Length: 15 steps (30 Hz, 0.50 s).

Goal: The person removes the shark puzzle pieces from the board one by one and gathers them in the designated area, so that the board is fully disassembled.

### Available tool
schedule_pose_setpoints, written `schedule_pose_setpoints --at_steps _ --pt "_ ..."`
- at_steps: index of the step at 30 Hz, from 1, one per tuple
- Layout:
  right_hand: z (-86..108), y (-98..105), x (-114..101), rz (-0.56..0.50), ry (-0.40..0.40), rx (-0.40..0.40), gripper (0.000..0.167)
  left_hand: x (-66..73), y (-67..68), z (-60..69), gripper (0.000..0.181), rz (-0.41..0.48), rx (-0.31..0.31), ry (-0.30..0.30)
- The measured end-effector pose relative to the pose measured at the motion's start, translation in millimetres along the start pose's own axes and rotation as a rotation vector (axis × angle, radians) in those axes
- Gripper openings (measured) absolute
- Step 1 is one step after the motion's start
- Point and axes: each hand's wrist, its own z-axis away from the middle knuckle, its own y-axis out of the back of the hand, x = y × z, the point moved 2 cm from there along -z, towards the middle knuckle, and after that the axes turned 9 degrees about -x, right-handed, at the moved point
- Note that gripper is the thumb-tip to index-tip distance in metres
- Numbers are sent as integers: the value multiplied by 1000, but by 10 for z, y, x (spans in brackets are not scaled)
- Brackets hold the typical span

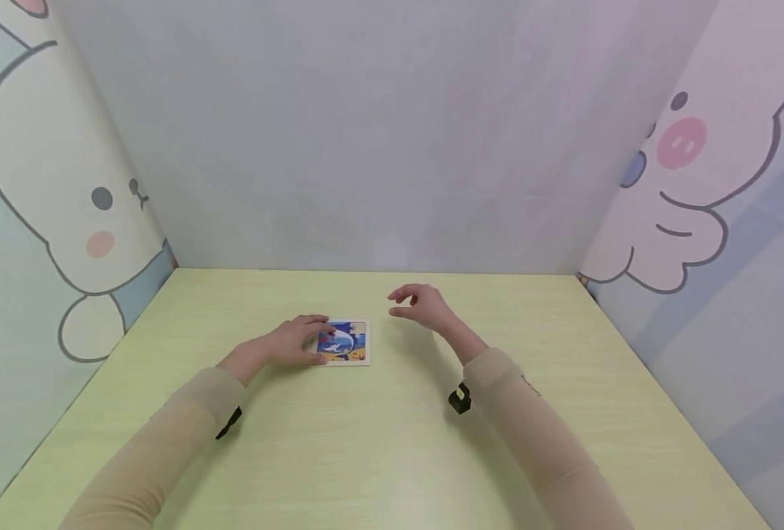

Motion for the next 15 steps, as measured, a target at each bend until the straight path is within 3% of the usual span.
schedule_pose_setpoints --at_steps 15 --pt "-266 -447 -174 21 23 -74 29 -87 -44 -52 68 43 26 18"
